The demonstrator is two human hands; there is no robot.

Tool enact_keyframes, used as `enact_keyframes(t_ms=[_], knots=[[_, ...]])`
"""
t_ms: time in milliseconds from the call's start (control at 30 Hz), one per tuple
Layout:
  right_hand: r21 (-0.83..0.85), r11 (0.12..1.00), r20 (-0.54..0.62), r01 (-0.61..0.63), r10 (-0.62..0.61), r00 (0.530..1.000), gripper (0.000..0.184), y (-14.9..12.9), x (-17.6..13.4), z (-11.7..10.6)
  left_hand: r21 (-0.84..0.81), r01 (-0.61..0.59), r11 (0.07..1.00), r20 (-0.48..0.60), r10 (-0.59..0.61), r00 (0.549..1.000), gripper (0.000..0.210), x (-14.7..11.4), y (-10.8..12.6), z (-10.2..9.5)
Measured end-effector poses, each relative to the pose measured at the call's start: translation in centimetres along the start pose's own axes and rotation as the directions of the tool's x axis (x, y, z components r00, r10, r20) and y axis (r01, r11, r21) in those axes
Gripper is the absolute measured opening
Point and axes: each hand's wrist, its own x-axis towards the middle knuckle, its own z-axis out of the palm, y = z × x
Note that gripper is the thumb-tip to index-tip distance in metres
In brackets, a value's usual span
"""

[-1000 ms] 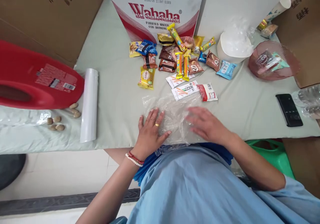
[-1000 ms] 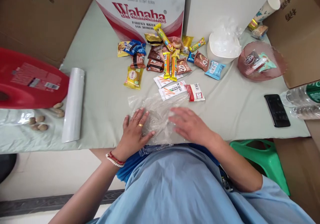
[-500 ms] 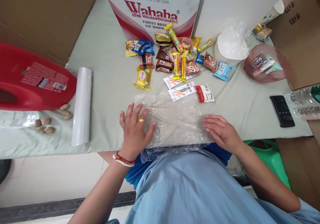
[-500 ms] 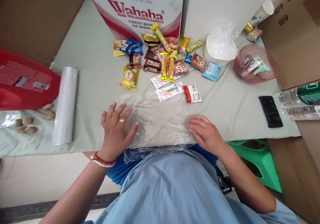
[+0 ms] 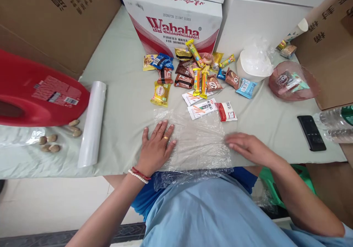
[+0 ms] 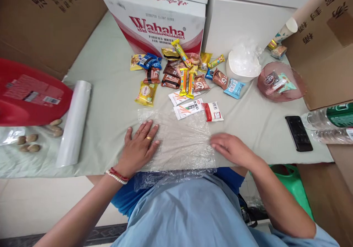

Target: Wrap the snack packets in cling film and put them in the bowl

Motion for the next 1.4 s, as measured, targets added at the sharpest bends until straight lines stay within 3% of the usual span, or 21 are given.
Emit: enact_keyframes(t_ms=[167, 267, 400, 500, 600, 767, 867, 933, 1000, 1067, 1167, 1267, 1400], knots=[[-0.191, 0.964, -0.189, -0.185, 0.149, 0.971, 0.032, 0.4, 9.2, -4.8, -0.007, 0.057, 0.998, -0.024, -0.057, 0.998, 0.058, 0.7, -0.4, -0.3], [-0.286, 0.887, -0.332, -0.363, 0.264, 0.906, 0.031, 0.6, 16.3, -5.6, 0.017, 0.043, 0.999, -0.044, -0.042, 0.998, 0.058, 0.9, -0.5, 0.3], [-0.279, 0.806, -0.403, -0.522, 0.395, 0.826, 0.059, -0.2, 23.7, -3.6, 0.047, 0.039, 0.998, -0.064, -0.036, 0.997, 0.059, 0.7, -0.5, 0.8], [-0.334, 0.794, -0.405, -0.508, 0.366, 0.838, 0.073, -1.4, 26.8, -1.2, 0.062, 0.035, 0.997, -0.058, -0.031, 0.998, 0.059, 0.7, -0.5, 0.7], [-0.374, 0.788, -0.414, -0.490, 0.331, 0.848, 0.069, -1.7, 28.1, 0.1, 0.063, 0.026, 0.998, -0.064, -0.022, 0.998, 0.058, 0.7, -0.4, 0.6], [-0.304, 0.815, -0.373, -0.494, 0.375, 0.849, 0.049, 0.3, 26.2, -1.8, 0.028, 0.010, 1.000, -0.082, -0.008, 0.997, 0.060, 0.6, -0.3, 0.5], [-0.301, 0.875, -0.444, -0.380, 0.224, 0.868, 0.057, -0.1, 22.6, -3.5, -0.007, 0.008, 1.000, -0.084, -0.009, 0.996, 0.060, 0.5, -0.2, 0.4], [-0.327, 0.918, -0.413, -0.223, 0.073, 0.908, 0.062, -1.9, 19.4, -3.7, -0.029, 0.008, 1.000, -0.082, -0.011, 0.997, 0.061, 0.5, -0.2, 0.4], [-0.315, 0.948, -0.252, -0.039, -0.044, 0.967, 0.060, -4.4, 16.1, -2.7, -0.046, 0.008, 0.999, -0.079, -0.012, 0.997, 0.061, 0.5, -0.3, 0.4], [-0.260, 0.962, -0.080, 0.082, -0.106, 0.991, 0.057, -6.6, 13.3, -0.4, -0.059, 0.008, 0.998, -0.082, -0.013, 0.997, 0.063, 0.4, -0.3, 0.4], [-0.266, 0.960, 0.047, 0.086, -0.076, 0.996, 0.055, -8.3, 10.7, 3.7, -0.079, 0.014, 0.997, -0.085, -0.020, 0.996, 0.061, 0.5, -0.2, 0.3], [-0.324, 0.946, 0.037, 0.024, -0.013, 0.999, 0.055, -8.3, 9.9, 6.8, -0.093, 0.024, 0.995, -0.088, -0.033, 0.996, 0.059, 0.5, -0.2, 0.2], [-0.377, 0.926, -0.074, -0.001, -0.029, 0.997, 0.039, -8.2, 9.5, 8.2, -0.075, 0.024, 0.997, -0.080, -0.030, 0.996, 0.058, 0.5, -0.2, 0.2]])
